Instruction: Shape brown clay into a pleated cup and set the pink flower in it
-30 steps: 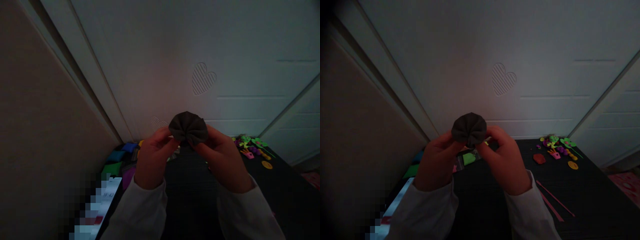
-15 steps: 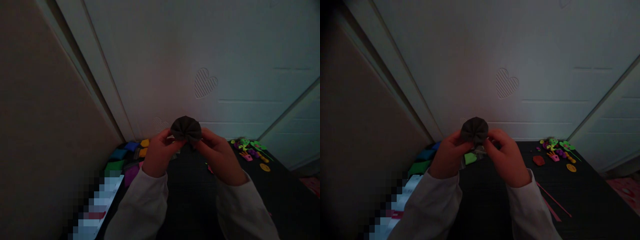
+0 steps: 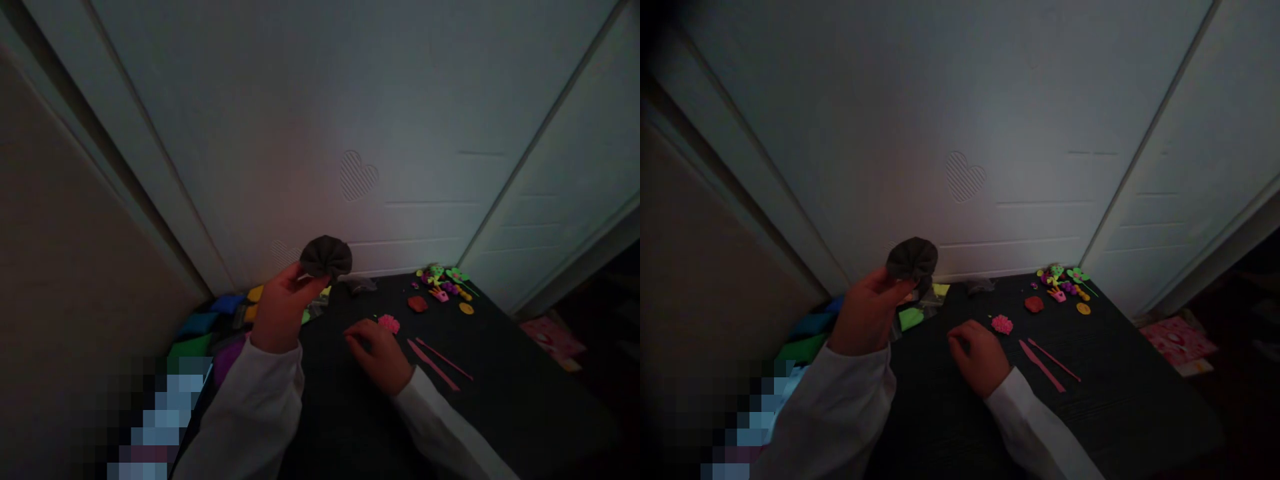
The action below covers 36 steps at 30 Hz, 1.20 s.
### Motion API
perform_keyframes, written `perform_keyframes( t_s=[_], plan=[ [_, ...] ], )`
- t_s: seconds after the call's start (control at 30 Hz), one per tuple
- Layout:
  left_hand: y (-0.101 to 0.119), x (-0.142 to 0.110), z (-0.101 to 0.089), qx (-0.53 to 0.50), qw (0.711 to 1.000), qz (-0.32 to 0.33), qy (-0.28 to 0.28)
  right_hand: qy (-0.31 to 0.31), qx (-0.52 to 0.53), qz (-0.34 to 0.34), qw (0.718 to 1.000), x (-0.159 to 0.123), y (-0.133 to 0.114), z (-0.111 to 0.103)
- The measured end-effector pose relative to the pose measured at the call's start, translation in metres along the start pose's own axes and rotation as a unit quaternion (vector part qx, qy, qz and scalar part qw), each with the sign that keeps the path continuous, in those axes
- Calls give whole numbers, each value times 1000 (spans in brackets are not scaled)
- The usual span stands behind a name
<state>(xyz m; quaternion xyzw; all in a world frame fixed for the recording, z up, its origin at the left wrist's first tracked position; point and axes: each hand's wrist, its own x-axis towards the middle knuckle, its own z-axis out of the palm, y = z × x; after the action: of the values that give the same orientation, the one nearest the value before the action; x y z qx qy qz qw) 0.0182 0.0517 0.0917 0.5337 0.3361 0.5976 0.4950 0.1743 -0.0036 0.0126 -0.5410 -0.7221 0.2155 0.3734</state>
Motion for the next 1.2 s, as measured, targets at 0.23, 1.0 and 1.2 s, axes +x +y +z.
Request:
perform_keyframes(
  t_s=[0.23, 1.0, 1.2],
  plan=[
    [-9, -5, 7, 74, 997, -19, 3, -41, -6, 23, 999, -15, 19, 29],
    [-97, -67, -12, 141, 974, -164, 75, -43, 8, 102, 994, -7, 47, 34],
    [-113, -63, -19, 117, 973, -181, 78, -60, -8, 117, 991, -7, 49, 33]
  ],
)
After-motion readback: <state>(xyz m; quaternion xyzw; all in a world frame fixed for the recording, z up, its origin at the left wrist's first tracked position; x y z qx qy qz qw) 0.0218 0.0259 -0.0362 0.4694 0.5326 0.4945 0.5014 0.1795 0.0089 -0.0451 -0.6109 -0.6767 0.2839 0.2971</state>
